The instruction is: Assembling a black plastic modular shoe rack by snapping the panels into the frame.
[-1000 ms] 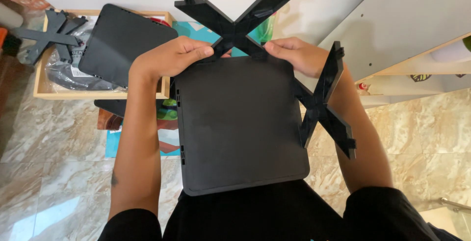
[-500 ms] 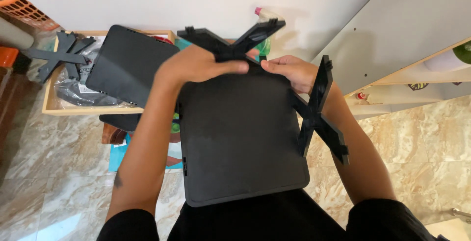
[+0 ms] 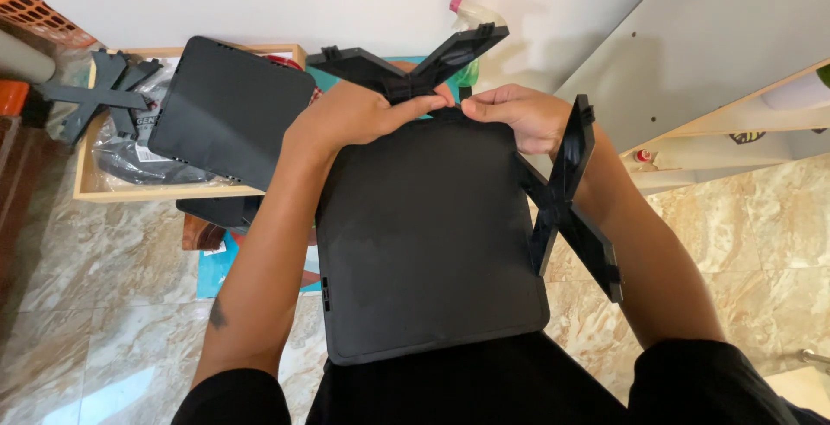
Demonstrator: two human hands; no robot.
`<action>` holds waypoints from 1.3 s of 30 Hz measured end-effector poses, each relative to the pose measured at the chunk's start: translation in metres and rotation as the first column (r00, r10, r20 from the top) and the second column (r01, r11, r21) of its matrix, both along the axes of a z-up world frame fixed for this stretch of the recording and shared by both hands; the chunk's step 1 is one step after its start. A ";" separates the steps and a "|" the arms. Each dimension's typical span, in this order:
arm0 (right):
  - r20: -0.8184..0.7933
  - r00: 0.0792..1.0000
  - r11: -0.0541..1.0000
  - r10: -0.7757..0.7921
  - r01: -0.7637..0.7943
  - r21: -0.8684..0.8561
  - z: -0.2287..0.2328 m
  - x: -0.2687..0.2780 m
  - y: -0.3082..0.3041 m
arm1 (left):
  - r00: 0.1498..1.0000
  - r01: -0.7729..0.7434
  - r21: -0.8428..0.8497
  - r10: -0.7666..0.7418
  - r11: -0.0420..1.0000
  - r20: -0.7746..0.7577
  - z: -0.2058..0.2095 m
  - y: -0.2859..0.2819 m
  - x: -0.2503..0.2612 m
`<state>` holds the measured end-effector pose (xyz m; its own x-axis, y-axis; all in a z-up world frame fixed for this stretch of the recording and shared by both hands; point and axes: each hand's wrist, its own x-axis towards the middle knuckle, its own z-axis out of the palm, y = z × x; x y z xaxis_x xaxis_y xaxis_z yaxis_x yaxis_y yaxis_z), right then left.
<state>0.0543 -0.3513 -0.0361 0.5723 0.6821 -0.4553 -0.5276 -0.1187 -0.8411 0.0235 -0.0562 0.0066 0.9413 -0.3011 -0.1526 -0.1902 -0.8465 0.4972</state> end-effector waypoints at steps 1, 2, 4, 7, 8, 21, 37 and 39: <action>-0.002 1.000 1.000 -0.004 0.004 0.000 0.003 -0.001 0.003 | 1.000 0.004 0.000 -0.004 1.000 -0.002 -0.001 0.001 0.001; 0.016 1.000 1.000 0.007 -0.007 -0.030 0.006 -0.004 0.004 | 1.000 0.000 0.029 0.000 1.000 0.009 -0.003 0.001 0.001; 0.035 0.999 0.998 0.017 -0.015 -0.060 0.011 -0.008 0.008 | 1.000 -0.003 0.058 0.002 0.998 0.020 -0.003 0.001 0.001; 0.056 0.998 0.998 0.010 -0.013 0.065 0.020 -0.014 0.015 | 0.999 -0.016 0.053 0.014 0.998 0.042 0.001 0.001 0.003; 0.101 0.995 1.000 0.012 -0.015 0.024 0.025 -0.017 0.017 | 1.000 -0.008 0.077 0.007 0.997 0.015 0.000 0.002 0.003; 0.212 0.968 0.977 -0.138 0.098 0.190 0.002 -0.024 0.015 | 0.923 0.363 -0.440 -0.252 0.821 0.292 0.031 -0.004 -0.018; 0.316 0.934 0.981 -0.165 0.122 0.151 0.011 -0.037 0.026 | 0.994 0.094 -0.235 -0.078 0.967 0.077 0.027 -0.005 -0.018; 0.597 0.790 0.990 -0.139 0.108 0.087 0.005 -0.038 0.024 | 0.967 0.228 -0.351 -0.168 0.908 0.193 0.020 -0.003 -0.015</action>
